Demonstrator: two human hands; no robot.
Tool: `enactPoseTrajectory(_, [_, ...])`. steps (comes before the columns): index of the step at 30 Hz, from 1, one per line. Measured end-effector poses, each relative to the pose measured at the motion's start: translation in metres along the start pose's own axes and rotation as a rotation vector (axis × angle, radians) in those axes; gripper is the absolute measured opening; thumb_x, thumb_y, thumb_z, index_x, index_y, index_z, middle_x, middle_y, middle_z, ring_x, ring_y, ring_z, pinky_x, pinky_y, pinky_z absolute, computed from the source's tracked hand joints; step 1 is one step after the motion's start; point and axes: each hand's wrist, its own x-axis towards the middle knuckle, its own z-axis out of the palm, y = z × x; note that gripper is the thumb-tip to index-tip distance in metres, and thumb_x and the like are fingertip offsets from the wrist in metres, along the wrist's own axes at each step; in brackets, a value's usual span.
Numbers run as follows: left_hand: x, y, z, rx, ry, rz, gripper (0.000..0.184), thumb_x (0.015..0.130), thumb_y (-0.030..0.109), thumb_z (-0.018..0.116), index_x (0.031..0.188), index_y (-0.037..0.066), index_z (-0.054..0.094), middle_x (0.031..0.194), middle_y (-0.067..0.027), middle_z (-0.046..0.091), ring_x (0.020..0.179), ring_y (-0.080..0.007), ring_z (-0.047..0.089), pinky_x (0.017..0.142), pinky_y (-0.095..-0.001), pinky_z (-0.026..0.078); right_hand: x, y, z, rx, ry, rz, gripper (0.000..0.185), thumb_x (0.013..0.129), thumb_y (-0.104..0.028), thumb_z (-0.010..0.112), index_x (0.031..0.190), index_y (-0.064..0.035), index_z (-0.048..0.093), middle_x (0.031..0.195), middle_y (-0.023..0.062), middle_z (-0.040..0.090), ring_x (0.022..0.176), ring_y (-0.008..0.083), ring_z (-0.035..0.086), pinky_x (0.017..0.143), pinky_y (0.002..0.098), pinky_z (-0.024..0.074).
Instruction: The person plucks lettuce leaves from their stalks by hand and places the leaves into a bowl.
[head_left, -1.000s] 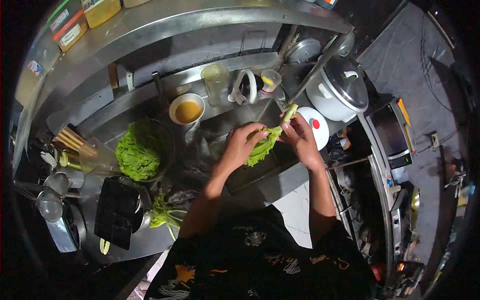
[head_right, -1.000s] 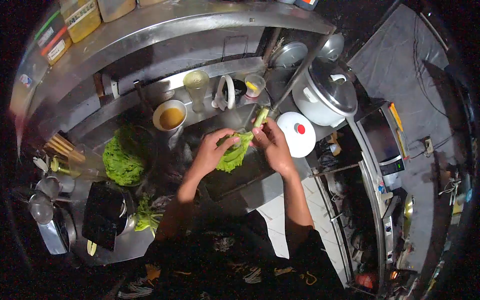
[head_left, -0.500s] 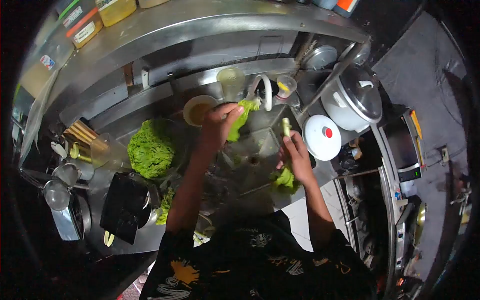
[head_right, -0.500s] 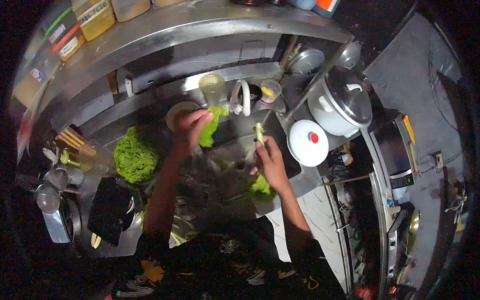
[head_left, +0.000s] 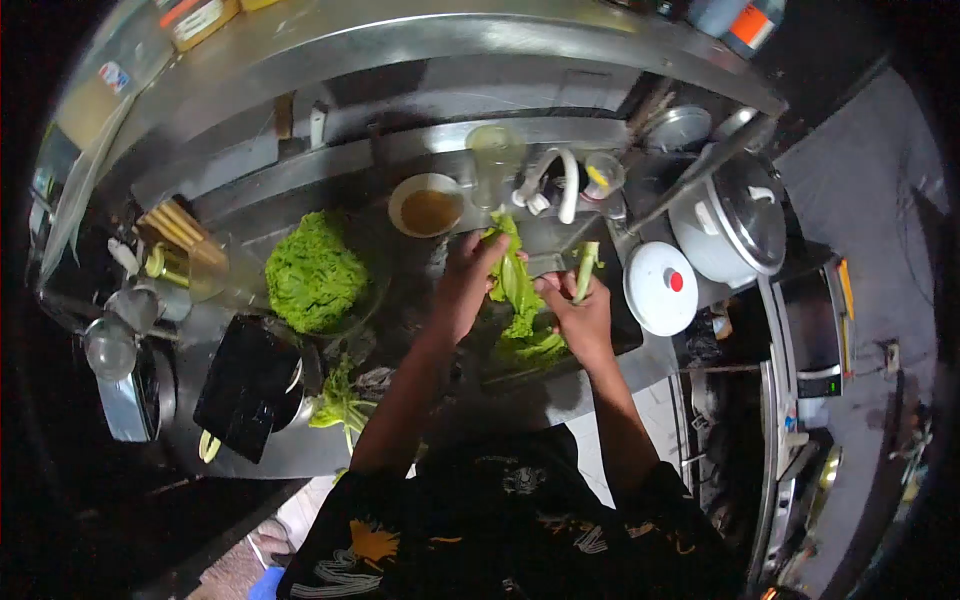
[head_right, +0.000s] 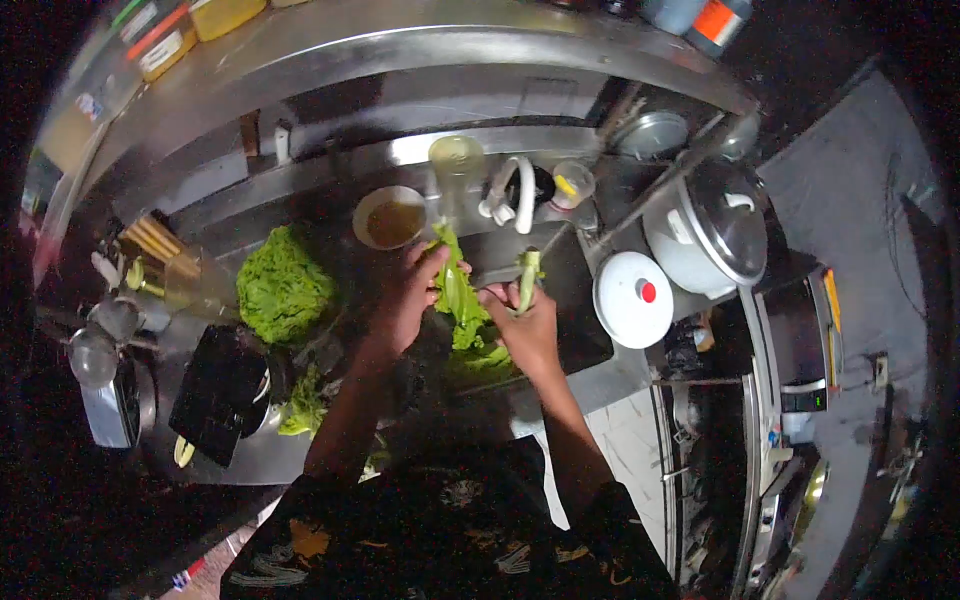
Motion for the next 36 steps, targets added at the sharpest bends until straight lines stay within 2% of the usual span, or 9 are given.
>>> enactPoseTrajectory(6, [-0.009, -0.027, -0.018, 0.033, -0.092, 0.127, 0.037, 0.093, 0.032, 0.075, 0.117, 0.005, 0.067, 0.1, -0.0033, 0.073, 0.094, -0.0119, 0.066, 0.083, -0.0323, 0.051, 0.001, 0.02, 0.015, -0.026, 0.062, 0.035, 0.039, 0.096, -0.011, 0.072, 0.074, -0.0139, 0.04, 0.091, 0.0009, 0.068, 0.061, 0.0024, 0.048, 0.042, 0.023, 0.039])
enactPoseTrajectory(10, [-0.012, -0.032, -0.042, 0.541, 0.134, 0.167, 0.04, 0.093, 0.037, 0.074, 0.118, 0.006, 0.068, 0.104, -0.0105, 0.073, 0.097, -0.0287, 0.068, 0.089, -0.0393, 0.051, 0.006, 0.044, 0.017, 0.039, 0.0, 0.035, 0.025, 0.1, -0.013, 0.067, 0.085, -0.0094, 0.048, 0.096, 0.0034, 0.068, 0.086, 0.0117, 0.071, 0.048, 0.0271, 0.0571])
enactPoseTrajectory(13, [-0.023, -0.037, -0.105, 1.287, 0.148, 0.767, 0.042, 0.091, 0.034, 0.072, 0.122, 0.007, 0.065, 0.115, -0.02, 0.066, 0.107, -0.0362, 0.063, 0.095, -0.0469, 0.048, 0.008, 0.063, 0.008, 0.052, -0.067, 0.063, 0.016, 0.102, -0.018, 0.065, 0.097, -0.0042, 0.058, 0.098, 0.0062, 0.069, 0.094, 0.0165, 0.072, 0.051, 0.0312, 0.0588])
enactPoseTrajectory(15, [-0.011, -0.067, -0.161, 1.135, 0.16, 0.578, 0.04, 0.089, 0.029, 0.071, 0.122, 0.007, 0.066, 0.119, -0.0213, 0.065, 0.111, -0.0384, 0.062, 0.096, -0.0489, 0.048, 0.011, 0.093, -0.014, -0.075, -0.106, 0.009, 0.023, 0.102, -0.023, 0.066, 0.105, -0.0011, 0.063, 0.098, 0.0074, 0.07, 0.091, 0.0179, 0.073, 0.052, 0.0318, 0.0574])
enactPoseTrajectory(17, [0.003, -0.032, -0.178, 1.172, 0.156, 0.058, 0.035, 0.086, 0.022, 0.071, 0.117, 0.007, 0.069, 0.118, -0.0171, 0.068, 0.111, -0.0365, 0.065, 0.095, -0.0477, 0.05, 0.015, 0.115, -0.028, -0.223, -0.126, -0.076, 0.032, 0.101, -0.029, 0.066, 0.112, 0.0013, 0.064, 0.097, 0.0087, 0.07, 0.087, 0.0194, 0.074, 0.052, 0.0323, 0.0565])
enactPoseTrajectory(21, [0.051, 0.0, -0.208, 2.174, -0.147, -0.076, 0.025, 0.082, 0.017, 0.071, 0.105, 0.009, 0.072, 0.109, -0.0123, 0.07, 0.098, -0.0318, 0.071, 0.087, -0.0463, 0.053, 0.015, 0.099, -0.026, 0.073, -0.113, 0.284, 0.044, 0.101, -0.04, 0.063, 0.114, 0.0024, 0.063, 0.099, 0.0115, 0.07, 0.082, 0.0237, 0.075, 0.052, 0.0328, 0.058])
enactPoseTrajectory(27, [0.093, -0.088, -0.29, 2.315, -0.616, 0.324, 0.015, 0.082, 0.021, 0.068, 0.095, 0.015, 0.076, 0.101, -0.009, 0.072, 0.092, -0.0277, 0.069, 0.09, -0.0473, 0.051, 0.021, 0.1, -0.044, 0.109, -0.066, 0.418, 0.051, 0.104, -0.047, 0.053, 0.117, 0.0006, 0.065, 0.1, 0.0104, 0.071, 0.087, 0.0238, 0.074, 0.06, 0.0361, 0.0605])
enactPoseTrajectory(31, [0.095, -0.1, -0.298, 2.285, -0.797, 0.515, 0.019, 0.083, 0.024, 0.065, 0.097, 0.018, 0.077, 0.101, -0.0094, 0.073, 0.099, -0.0283, 0.066, 0.098, -0.0505, 0.049, 0.022, 0.147, -0.075, -0.067, -0.112, 0.31, 0.041, 0.108, -0.039, 0.047, 0.11, -0.0012, 0.064, 0.105, 0.0155, 0.074, 0.088, 0.0294, 0.071, 0.079, 0.0429, 0.0534])
enactPoseTrajectory(36, [0.084, -0.096, -0.315, 1.763, -0.372, 0.269, 0.032, 0.084, 0.016, 0.06, 0.113, 0.018, 0.075, 0.127, -0.0095, 0.066, 0.125, -0.0288, 0.057, 0.112, -0.0497, 0.038, 0.02, 0.168, -0.104, -0.557, -0.015, -0.088, 0.031, 0.109, -0.026, 0.047, 0.11, -0.0004, 0.064, 0.093, 0.0176, 0.067, 0.089, 0.0346, 0.062, 0.081, 0.0465, 0.0468])
